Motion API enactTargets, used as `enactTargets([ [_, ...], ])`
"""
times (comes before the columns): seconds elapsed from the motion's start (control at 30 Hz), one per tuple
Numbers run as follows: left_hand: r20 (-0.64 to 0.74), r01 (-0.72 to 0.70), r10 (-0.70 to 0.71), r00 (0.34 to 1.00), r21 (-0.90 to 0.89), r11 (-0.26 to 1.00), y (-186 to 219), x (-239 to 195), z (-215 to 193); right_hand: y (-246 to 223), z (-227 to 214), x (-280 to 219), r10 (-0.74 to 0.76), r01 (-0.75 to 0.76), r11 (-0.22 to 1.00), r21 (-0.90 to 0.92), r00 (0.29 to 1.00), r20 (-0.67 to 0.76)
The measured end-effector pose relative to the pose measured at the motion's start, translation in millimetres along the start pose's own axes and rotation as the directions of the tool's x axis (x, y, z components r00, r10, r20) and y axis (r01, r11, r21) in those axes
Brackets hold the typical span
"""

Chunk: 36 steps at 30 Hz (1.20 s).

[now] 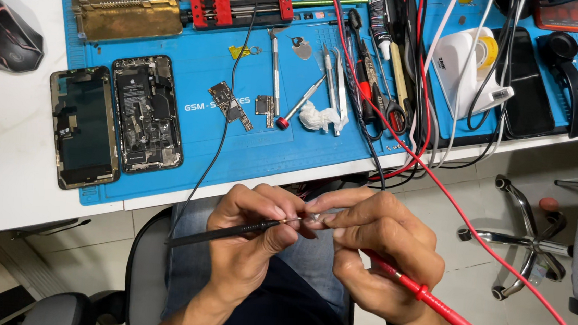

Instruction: The person adjusts the head-mounted camera, then uses multimeter probes to test a small electronic component held in tweezers. They manipulate the component and probes on a blue work mat, then place the component down.

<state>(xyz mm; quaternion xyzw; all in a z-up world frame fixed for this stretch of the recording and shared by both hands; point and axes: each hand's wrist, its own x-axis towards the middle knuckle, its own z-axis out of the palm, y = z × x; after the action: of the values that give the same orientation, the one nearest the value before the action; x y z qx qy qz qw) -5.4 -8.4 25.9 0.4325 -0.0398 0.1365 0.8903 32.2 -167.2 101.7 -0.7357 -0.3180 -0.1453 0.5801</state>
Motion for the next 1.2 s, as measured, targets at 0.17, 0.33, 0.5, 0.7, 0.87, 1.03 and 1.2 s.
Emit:
enactTargets([
  [0.17, -0.015, 0.029, -0.031, 0.999, -0.107, 0.994, -0.5, 0.0, 4.5, -4.7, 4.5, -1.6, -0.003, 0.003, 1.000, 0.009, 1.000, 0.014],
  [0.33, -0.090, 0.039, -0.051, 0.995, -0.126, 0.991, -1.6, -2.7, 6.9, -6.3, 4.3, -8.4, -0.006, 0.006, 1.000, -0.018, 1.000, 0.022],
  [0.5, -0.110, 0.052, -0.068, 0.992, -0.141, 0.989, 0.5, -4.1, 7.6, -15.4, 8.3, -5.1, -0.006, 0.005, 0.998, -0.056, 1.000, -0.008],
  [0.7, 0.007, 0.281, -0.298, 0.954, -0.361, 0.889, 0.7, -1.5, -4.4, -20.7, 3.2, 1.1, 0.027, -0.028, 0.999, 0.028, 0.999, 0.032],
  [0.87, 0.073, 0.289, -0.284, 0.956, -0.396, 0.871, 0.6, 1.7, -6.8, -27.7, 6.1, -2.9, 0.036, -0.038, 0.998, 0.043, 0.998, 0.047],
  [1.03, 0.095, 0.252, -0.234, 0.968, -0.333, 0.908, 2.5, 3.0, -5.7, -35.3, 9.3, -8.4, 0.057, -0.057, 0.998, -0.017, 0.998, 0.003],
  [1.2, 0.100, 0.214, -0.193, 0.976, -0.293, 0.932, 5.4, 5.2, -1.8, -32.2, 12.4, -10.2, 0.014, -0.013, 1.000, -0.016, 1.000, 0.006],
])
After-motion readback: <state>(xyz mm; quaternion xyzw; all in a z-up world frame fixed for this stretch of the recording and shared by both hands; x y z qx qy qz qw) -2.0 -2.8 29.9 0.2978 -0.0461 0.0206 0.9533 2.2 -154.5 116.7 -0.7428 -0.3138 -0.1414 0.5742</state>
